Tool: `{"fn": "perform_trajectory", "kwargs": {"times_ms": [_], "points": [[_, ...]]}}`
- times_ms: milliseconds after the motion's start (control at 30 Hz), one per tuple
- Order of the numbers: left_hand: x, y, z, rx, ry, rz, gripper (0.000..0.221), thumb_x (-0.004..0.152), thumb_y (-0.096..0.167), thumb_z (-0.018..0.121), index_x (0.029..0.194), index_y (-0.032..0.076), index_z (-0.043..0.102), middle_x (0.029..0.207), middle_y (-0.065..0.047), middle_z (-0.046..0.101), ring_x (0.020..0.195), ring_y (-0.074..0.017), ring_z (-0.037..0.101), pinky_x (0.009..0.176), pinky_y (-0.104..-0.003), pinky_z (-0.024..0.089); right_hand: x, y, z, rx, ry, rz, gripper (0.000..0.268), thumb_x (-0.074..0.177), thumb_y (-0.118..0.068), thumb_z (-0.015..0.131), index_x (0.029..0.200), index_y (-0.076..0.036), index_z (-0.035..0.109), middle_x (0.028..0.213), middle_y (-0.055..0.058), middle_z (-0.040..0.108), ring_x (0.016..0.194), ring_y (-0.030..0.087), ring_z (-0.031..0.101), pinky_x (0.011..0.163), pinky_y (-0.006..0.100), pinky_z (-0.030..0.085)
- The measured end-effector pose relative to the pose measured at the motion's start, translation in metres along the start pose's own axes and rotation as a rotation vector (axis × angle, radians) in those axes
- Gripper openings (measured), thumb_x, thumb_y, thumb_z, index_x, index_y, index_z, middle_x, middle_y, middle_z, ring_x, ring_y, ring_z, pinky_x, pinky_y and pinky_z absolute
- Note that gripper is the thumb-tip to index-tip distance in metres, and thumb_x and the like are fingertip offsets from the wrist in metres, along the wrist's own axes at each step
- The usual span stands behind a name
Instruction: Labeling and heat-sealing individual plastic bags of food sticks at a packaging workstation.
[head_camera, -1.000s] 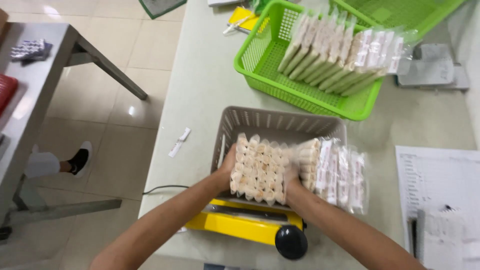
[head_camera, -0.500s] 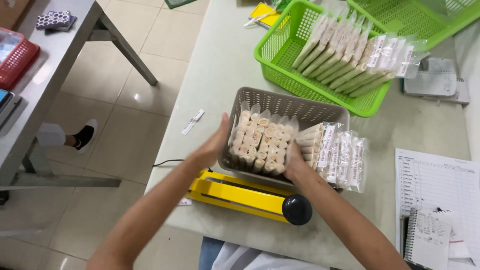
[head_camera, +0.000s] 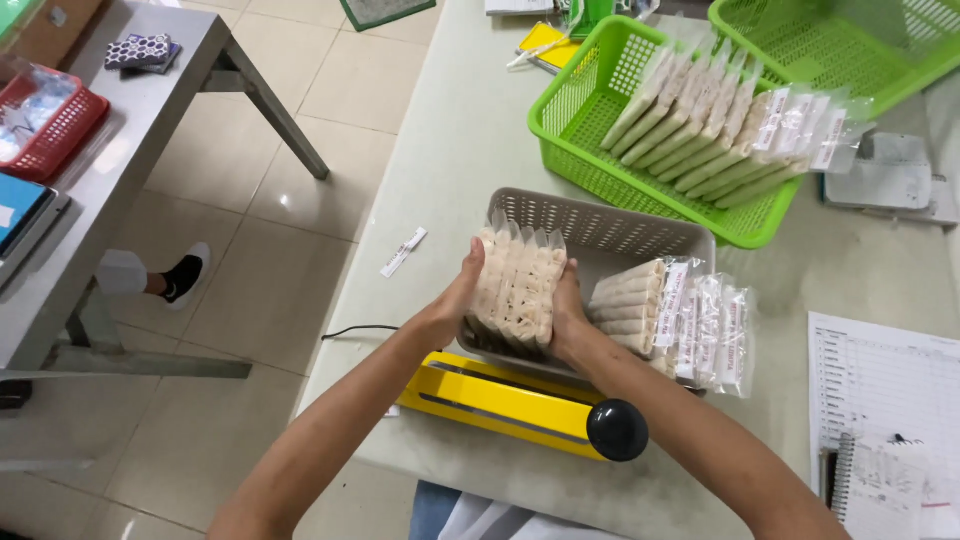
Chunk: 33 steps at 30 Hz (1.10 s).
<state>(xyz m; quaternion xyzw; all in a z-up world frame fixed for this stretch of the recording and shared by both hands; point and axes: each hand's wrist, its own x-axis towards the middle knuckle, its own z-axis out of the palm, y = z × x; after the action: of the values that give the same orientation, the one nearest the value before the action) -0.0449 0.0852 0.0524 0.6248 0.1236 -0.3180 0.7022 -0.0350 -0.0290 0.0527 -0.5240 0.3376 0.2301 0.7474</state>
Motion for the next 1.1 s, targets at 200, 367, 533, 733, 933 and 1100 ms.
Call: {"fn": "perform_trajectory", "kwargs": {"times_ms": [200,367,533,733,933,1100], "points": [[-0.024,0.015,0.007,-0.010,0.055,0.092,0.116,0.074,0.091,0.007,0.165,0.019,0.009,0.171,-0.005,-0.001,0.157,-0.0320,-0.005,0.123,-0.053,-0.012,0.105,0.022,-0.098,0.243,-0.086,0.062,0.082,0.100,-0.073,0.025,0.139,-0.008,0.055,0.141,0.014,0.052,0.142,0.036,0.045,0.120,0.054,0.036],[0.038,-0.045,-0.047,-0.063,0.210,0.076,0.109,0.084,0.084,-0.005,0.164,0.011,0.009,0.168,-0.022,0.011,0.155,-0.0440,0.005,0.123,-0.062,-0.007,0.106,-0.004,-0.121,0.025,-0.194,-0.201,0.037,0.095,-0.023,0.062,0.127,-0.005,0.065,0.117,0.008,0.060,0.116,0.025,0.061,0.102,0.045,0.055],[0.027,-0.055,-0.061,-0.109,0.323,0.081,0.094,0.093,0.071,-0.007,0.162,0.014,0.023,0.163,-0.022,0.028,0.153,-0.0450,0.019,0.123,-0.063,0.000,0.073,-0.022,-0.132,-0.375,-0.325,-0.432,0.052,0.084,0.008,0.062,0.133,-0.008,0.069,0.117,0.008,0.069,0.108,0.019,0.065,0.095,0.035,0.058],[-0.008,-0.053,-0.064,-0.088,0.396,0.167,0.083,0.096,0.070,0.004,0.154,0.020,0.036,0.156,-0.019,0.040,0.149,-0.0407,0.031,0.123,-0.061,0.008,0.123,-0.046,-0.155,-0.861,-0.355,-0.681,0.040,0.080,0.009,0.070,0.117,-0.008,0.070,0.100,0.006,0.073,0.092,0.017,0.071,0.086,0.033,0.060],[-0.054,-0.053,-0.056,0.050,0.380,0.318,0.088,0.092,0.073,0.005,0.150,0.017,0.040,0.150,-0.022,0.045,0.146,-0.0414,0.036,0.122,-0.061,0.013,0.117,-0.062,-0.159,-0.967,-0.519,-0.888,0.005,0.081,-0.007,0.081,0.085,-0.005,0.078,0.086,0.008,0.070,0.082,0.017,0.064,0.081,0.034,0.055],[-0.083,-0.055,-0.050,0.232,0.383,0.463,0.084,0.094,0.069,0.007,0.146,0.016,0.045,0.142,-0.021,0.053,0.142,-0.0411,0.042,0.121,-0.064,0.018,0.112,-0.067,-0.169,-0.954,-0.564,-1.084,0.009,0.087,-0.015,0.082,0.084,-0.007,0.082,0.087,0.007,0.065,0.083,0.016,0.060,0.081,0.033,0.051]]}}
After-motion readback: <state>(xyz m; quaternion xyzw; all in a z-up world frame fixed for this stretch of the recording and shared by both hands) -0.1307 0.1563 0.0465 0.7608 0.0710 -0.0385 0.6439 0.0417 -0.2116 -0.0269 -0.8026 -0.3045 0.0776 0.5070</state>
